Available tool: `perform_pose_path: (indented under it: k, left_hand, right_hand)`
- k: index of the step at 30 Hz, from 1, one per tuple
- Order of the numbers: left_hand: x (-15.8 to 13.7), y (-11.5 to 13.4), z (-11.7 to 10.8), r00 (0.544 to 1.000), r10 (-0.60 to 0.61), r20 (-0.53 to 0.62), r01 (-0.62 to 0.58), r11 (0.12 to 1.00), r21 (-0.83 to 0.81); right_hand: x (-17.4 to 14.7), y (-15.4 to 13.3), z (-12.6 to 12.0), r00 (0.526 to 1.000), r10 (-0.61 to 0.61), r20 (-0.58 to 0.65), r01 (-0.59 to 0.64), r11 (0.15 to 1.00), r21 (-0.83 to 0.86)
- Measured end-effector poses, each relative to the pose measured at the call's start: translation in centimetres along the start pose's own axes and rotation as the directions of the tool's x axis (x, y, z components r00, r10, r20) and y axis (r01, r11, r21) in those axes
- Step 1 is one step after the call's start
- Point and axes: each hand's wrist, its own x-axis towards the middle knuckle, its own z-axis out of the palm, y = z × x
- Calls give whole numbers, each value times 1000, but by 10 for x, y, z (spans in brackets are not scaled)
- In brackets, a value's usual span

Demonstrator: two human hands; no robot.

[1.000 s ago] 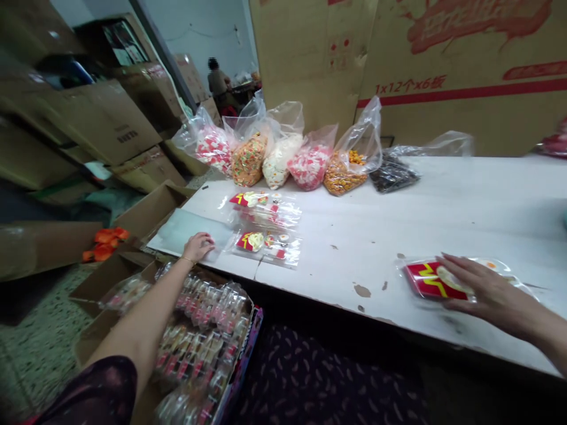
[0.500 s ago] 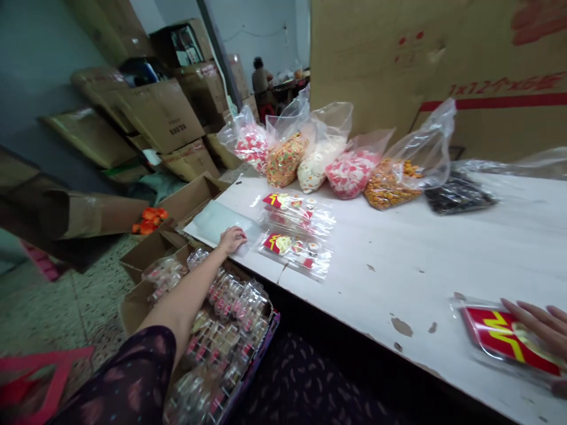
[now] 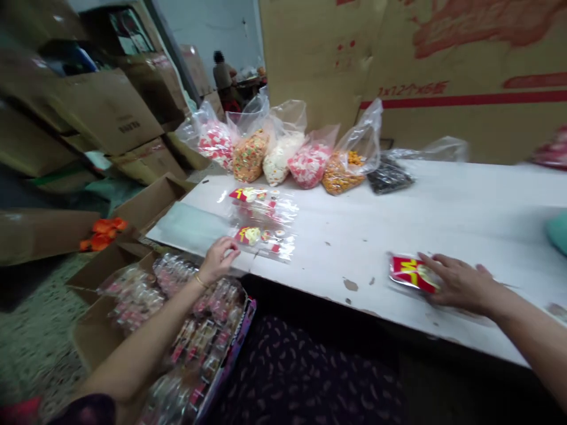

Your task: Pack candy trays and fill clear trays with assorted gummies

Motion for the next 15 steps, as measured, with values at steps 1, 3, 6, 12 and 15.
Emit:
perform_pose_path:
  k: [1,3,6,12,15]
  left_hand:
    - [-2,24,16,997,64,41,-62,997,-45]
    - [-2,69,54,982,154,111,-142,984,-109]
    - [9,119,110,958,210,195,-191,975,-113]
    - [37,159,174,949,185,257,-147,976,-161]
    - [40,168,181,947,235,219,-178,952,-250]
  right_hand:
    - [-4,-4,-5,984,-63,168,70,997,-35]
    - [-15,-20,-23,958,-90,271,125,986,-114]
    - [-32,-54,-55,962,-139,236,180,970,-165]
    - [-48,-94,-80,980,-79,181,111,978,-175]
    - [-51,-104,-75,977,-29,213,67,983,-172]
